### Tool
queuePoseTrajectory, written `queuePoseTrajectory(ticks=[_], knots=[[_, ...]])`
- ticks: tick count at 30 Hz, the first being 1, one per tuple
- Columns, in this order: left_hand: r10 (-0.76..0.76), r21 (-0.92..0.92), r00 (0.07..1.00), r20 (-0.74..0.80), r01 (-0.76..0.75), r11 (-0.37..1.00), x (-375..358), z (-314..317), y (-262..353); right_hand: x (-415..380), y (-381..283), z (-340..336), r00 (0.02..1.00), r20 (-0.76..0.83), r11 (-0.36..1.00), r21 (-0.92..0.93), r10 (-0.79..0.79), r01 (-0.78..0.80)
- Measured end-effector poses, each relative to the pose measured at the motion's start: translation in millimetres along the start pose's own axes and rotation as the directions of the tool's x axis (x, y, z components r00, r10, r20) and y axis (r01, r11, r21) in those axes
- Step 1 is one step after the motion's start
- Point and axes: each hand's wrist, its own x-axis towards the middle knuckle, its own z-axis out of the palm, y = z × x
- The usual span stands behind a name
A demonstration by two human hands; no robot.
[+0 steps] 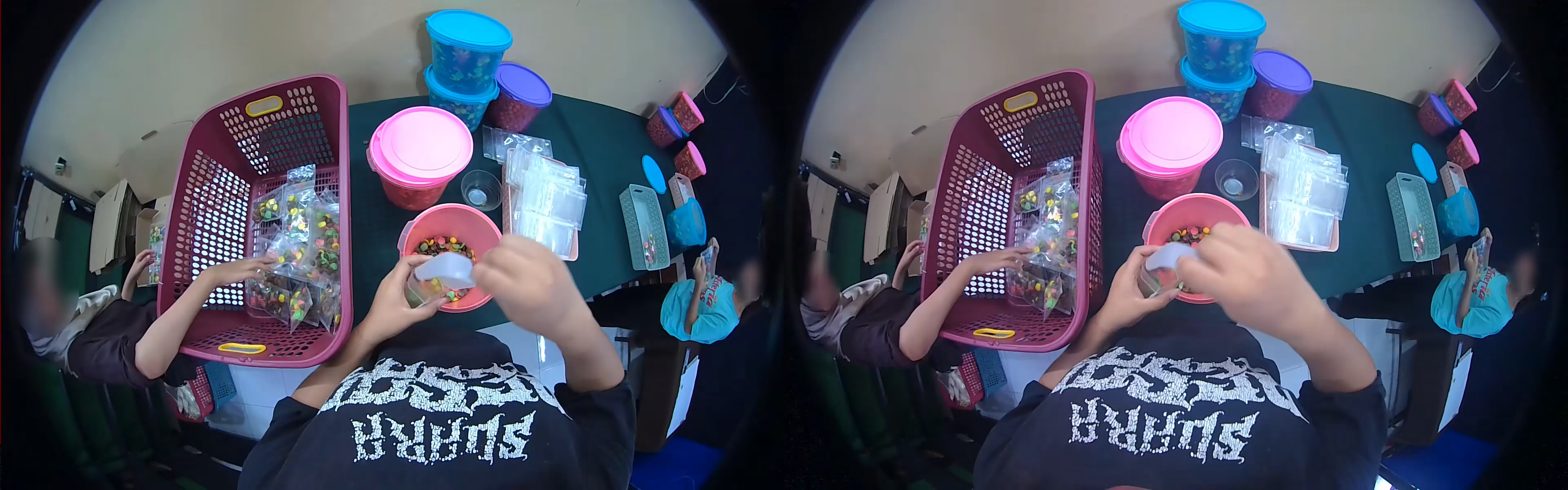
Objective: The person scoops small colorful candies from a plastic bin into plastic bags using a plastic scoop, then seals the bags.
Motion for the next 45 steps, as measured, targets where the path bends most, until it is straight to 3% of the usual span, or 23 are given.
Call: queuePoseTrajectory(ticks=[2, 4, 6, 8, 11, 14, 18, 20, 21, 23, 30, 32, 34, 36, 41, 45], knots=[[0.042, 0.206, 0.994, -0.1, -0.02, 0.978, -2, -4, -3, -1, 10, -1, 0.995, -0.082, 0.998, 0.004, 0.056, -0.056], [0.003, 0.235, 0.991, -0.137, 0.029, 0.971, -3, -7, -18, -4, 27, 13, 0.875, -0.028, 0.874, -0.041, 0.484, -0.484], [-0.036, 0.289, 0.982, -0.183, 0.088, 0.953, -5, -8, -21, -23, 59, 66, 0.811, 0.086, 0.816, -0.043, 0.578, -0.577], [-0.043, 0.296, 0.984, -0.172, 0.093, 0.95, -8, -9, -34, -43, 72, 115, 0.746, 0.265, 0.791, -0.179, 0.611, -0.585], [-0.071, 0.348, 0.982, -0.174, 0.129, 0.929, -10, -11, -46, -68, 73, 163, 0.711, 0.357, 0.786, -0.13, 0.606, -0.605], [-0.101, 0.387, 0.979, -0.179, 0.164, 0.907, -12, -14, -47, -77, 64, 180, 0.649, 0.442, 0.671, 0.131, 0.619, -0.73], [-0.109, 0.349, 0.98, -0.166, 0.162, 0.923, -10, -14, -53, -67, 62, 160, 0.6, 0.502, 0.611, 0.165, 0.624, -0.774], [-0.109, 0.348, 0.981, -0.157, 0.159, 0.924, -10, -15, -51, -70, 69, 158, 0.619, 0.465, 0.484, 0.387, 0.633, -0.785], [-0.109, 0.345, 0.982, -0.152, 0.156, 0.925, -9, -15, -50, -69, 70, 154, 0.621, 0.463, 0.484, 0.389, 0.633, -0.784], [-0.118, 0.331, 0.981, -0.151, 0.163, 0.929, -11, -15, -48, -66, 69, 143, 0.536, 0.503, 0.358, 0.41, 0.678, -0.839], [-0.122, 0.228, 0.973, -0.196, 0.167, 0.959, -12, -13, -49, -90, 79, 145, 0.635, 0.319, 0.383, 0.582, 0.704, -0.717], [-0.101, 0.211, 0.974, -0.204, 0.144, 0.967, -12, -12, -51, -83, 74, 127, 0.494, 0.423, 0.171, 0.603, 0.76, -0.779], [-0.082, 0.193, 0.973, -0.215, 0.125, 0.973, -13, -12, -52, -89, 81, 127, 0.489, 0.395, 0.168, 0.619, 0.778, -0.767], [0.012, 0.413, 0.984, -0.178, 0.064, 0.908, -14, -14, -50, -92, 84, 120, 0.491, 0.355, 0.157, 0.663, 0.796, -0.732], [0.065, 0.545, 0.985, -0.158, 0.032, 0.838, -11, -9, -28, -80, 78, 84, 0.462, 0.329, 0.156, 0.652, 0.823, -0.742], [0.083, 0.615, 0.987, -0.135, 0.018, 0.788, -9, -3, -16, -70, 67, 61, 0.519, 0.258, 0.19, 0.728, 0.815, -0.659]])
